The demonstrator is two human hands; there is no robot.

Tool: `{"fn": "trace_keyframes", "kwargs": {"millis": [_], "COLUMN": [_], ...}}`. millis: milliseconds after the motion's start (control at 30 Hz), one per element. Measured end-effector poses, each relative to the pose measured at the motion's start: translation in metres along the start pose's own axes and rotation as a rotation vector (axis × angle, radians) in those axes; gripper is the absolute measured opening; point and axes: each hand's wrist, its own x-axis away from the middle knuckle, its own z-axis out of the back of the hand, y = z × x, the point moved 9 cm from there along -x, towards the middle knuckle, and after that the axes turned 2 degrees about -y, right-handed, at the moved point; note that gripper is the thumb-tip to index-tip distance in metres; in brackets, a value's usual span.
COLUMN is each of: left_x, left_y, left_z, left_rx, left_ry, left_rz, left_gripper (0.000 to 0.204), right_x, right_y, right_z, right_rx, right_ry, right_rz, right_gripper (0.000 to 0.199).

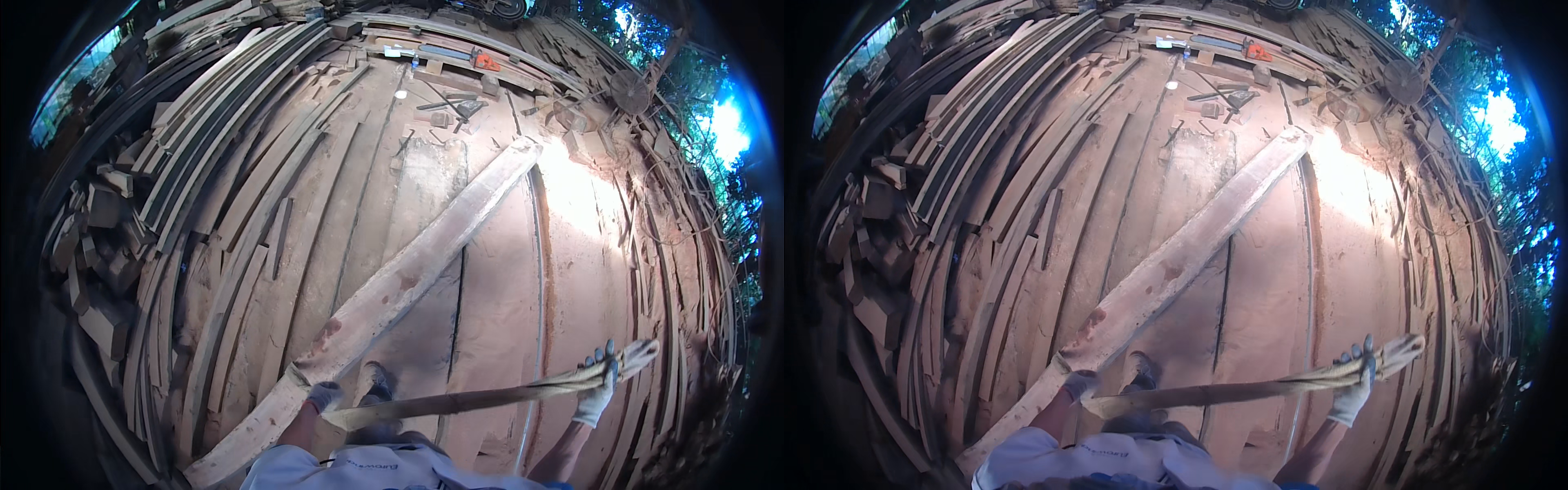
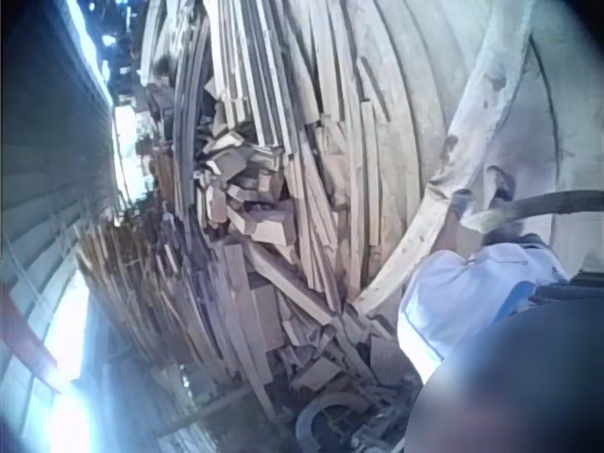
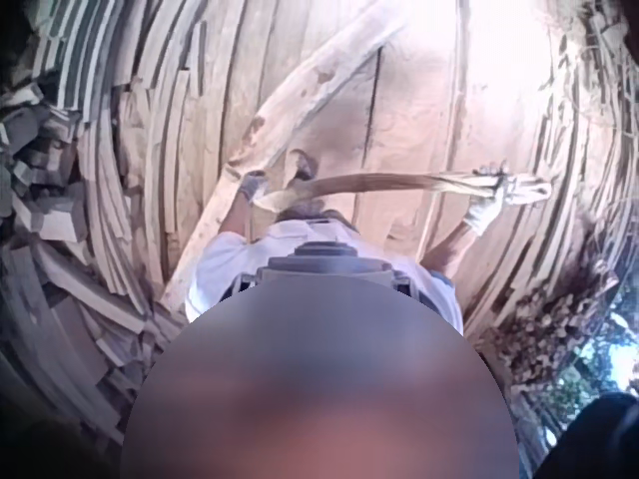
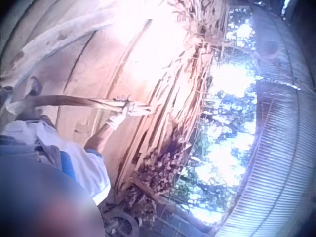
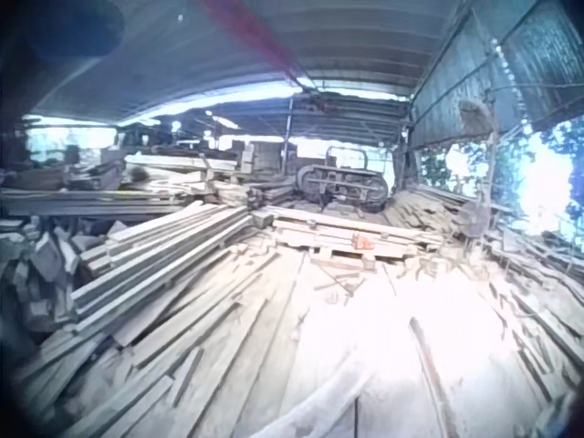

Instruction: The person walks through a cluttered woodworking area, picks up a long wooden plank, and moves it to a different location. They then handle a small red tool and a strap, moving around the workspace among scattered wood pieces.

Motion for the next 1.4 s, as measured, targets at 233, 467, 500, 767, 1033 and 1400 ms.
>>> {"fn": "trace_keyframes", "kwargs": {"millis": [233, 467, 500, 767, 1033, 1400], "left_x": [0.030, 0.166, 0.159, 0.019, 0.001, 0.066], "left_y": [0.066, 0.355, 0.382, 0.467, 0.540, 0.567], "left_z": [0.192, 0.349, 0.343, 0.264, 0.300, 0.221], "left_rx": [1.426, 1.346, 1.370, 1.410, 1.383, 1.380], "left_ry": [0.478, 0.607, 0.604, 0.567, 0.728, 0.336], "left_rz": [-0.033, -0.805, -0.679, -0.468, -0.512, -0.577], "left_gripper": [0.027, 0.026, 0.026, 0.024, 0.024, 0.031], "right_x": [-0.107, -0.134, -0.131, -0.201, -0.301, -0.244], "right_y": [0.080, 0.323, 0.349, 0.430, 0.399, 0.408], "right_z": [-0.104, -0.147, -0.151, -0.154, -0.114, -0.241], "right_rx": [0.423, 0.632, 0.969, 0.888, 1.213, 0.992], "right_ry": [-0.219, -0.674, -0.871, -0.814, -1.072, -1.192], "right_rz": [-0.224, -0.452, -0.359, -0.786, -0.540, -0.592], "right_gripper": [0.068, 0.028, 0.030, 0.037, 0.053, 0.050]}}
